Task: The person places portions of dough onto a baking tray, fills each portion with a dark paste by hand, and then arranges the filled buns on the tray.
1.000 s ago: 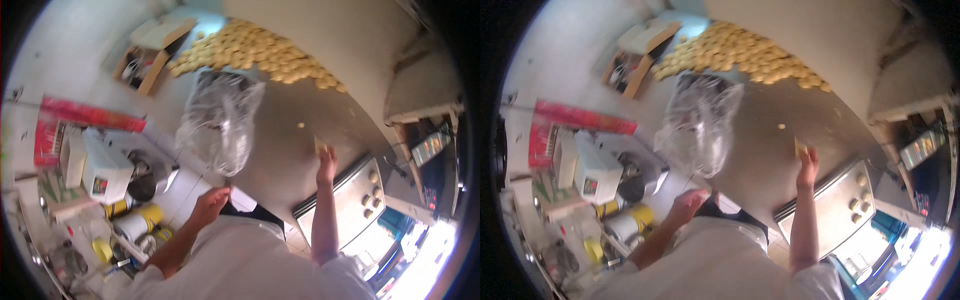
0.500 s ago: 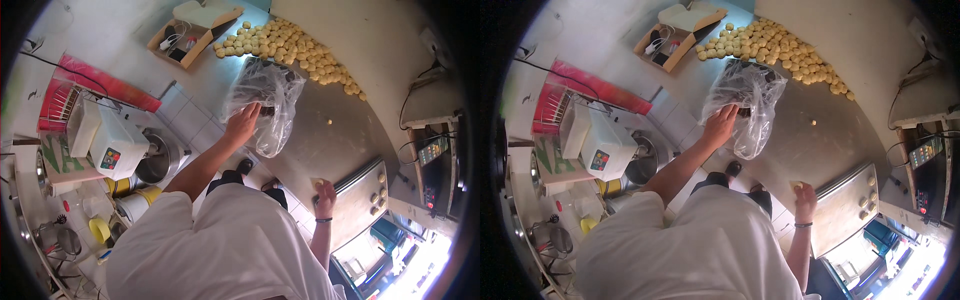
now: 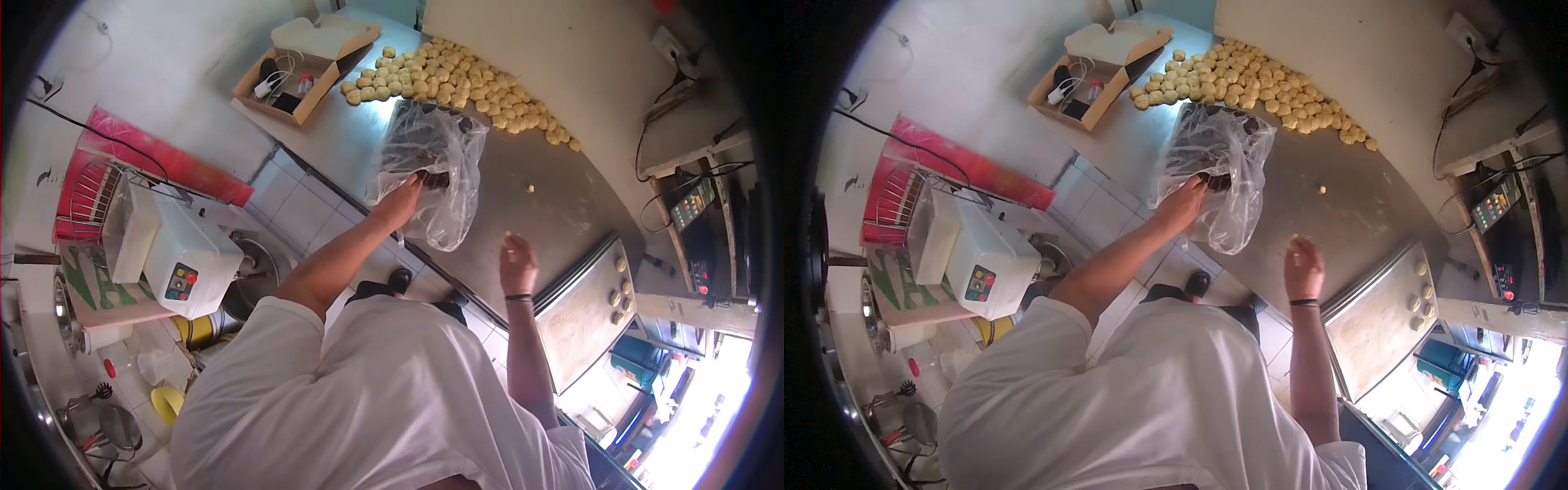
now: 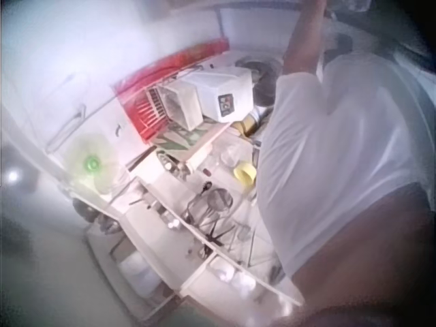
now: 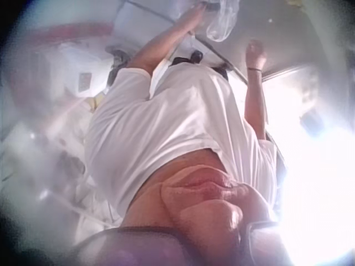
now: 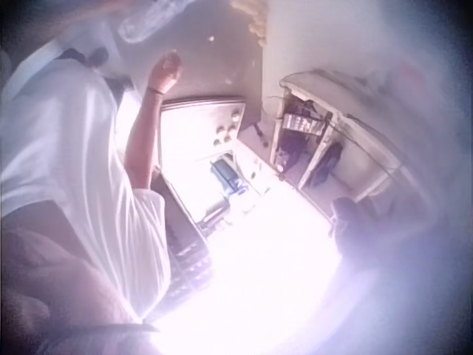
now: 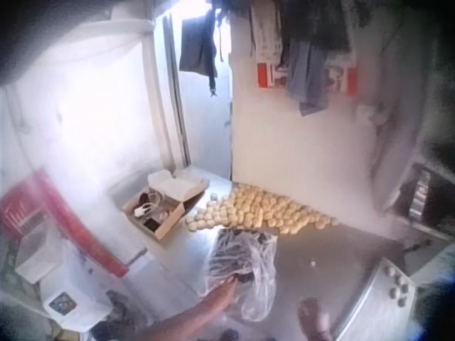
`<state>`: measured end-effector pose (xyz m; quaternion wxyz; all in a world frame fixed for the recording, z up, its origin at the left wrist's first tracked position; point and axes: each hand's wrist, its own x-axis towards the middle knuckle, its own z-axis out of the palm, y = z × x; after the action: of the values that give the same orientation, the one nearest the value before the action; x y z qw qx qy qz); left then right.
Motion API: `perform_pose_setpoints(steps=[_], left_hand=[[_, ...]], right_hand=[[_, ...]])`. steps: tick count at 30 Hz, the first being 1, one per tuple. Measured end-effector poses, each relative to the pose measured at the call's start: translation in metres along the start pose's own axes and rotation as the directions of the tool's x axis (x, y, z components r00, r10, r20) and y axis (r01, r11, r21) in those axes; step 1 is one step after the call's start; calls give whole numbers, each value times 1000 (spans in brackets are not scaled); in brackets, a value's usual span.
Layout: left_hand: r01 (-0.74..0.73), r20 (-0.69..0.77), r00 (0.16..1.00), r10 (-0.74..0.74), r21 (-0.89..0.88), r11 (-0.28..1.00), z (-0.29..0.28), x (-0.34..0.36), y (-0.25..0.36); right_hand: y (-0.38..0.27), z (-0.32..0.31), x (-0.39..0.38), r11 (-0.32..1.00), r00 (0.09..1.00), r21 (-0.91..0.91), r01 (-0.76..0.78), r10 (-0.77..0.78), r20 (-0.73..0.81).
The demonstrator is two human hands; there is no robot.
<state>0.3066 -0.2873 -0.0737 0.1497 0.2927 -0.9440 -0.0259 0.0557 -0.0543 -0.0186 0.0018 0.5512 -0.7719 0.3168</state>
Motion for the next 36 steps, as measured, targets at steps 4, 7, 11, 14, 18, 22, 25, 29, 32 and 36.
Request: perform_pose_setpoints(steps=[4,7,11,14,18,22,25,29,32,36], left_hand=[[247,266,952,-151,-376,893,-13,7,-7],[219,135,976,-174,-518,827,-18,9,-13],[38,-268,940,-210,-529,848,-9,20,3],[162,-60,979,-196,-363,918,11,7,2],[-232,50,973,227,300,925,19,-1,-20],[350,337,916,-218,-408,843,-25,12,8],[593,506,803,-316,-731,337,-44,3,-4],[340,504,863,-27,-621,-706,-102,-17,21],[255,419,900,-122,-732,-632,-133,-18,54],[206,292,914,-282,-932,-298,-163,-15,86]], right_hand=[[-1,42,-40,997,995,27,77,-79,54],[-4,32,-32,958,964,-160,237,-212,159],[-20,22,-9,977,943,-2,-215,208,261],[-59,10,0,903,899,142,-406,366,241],[-70,3,3,1000,999,0,21,-21,50],[-16,18,-37,963,988,-224,150,-157,-14],[2,30,-53,987,988,-58,151,-149,48],[-67,-3,3,829,820,161,-535,465,332],[-96,-2,18,509,849,705,-493,458,263],[-143,-8,36,-149,712,813,-563,412,569]])
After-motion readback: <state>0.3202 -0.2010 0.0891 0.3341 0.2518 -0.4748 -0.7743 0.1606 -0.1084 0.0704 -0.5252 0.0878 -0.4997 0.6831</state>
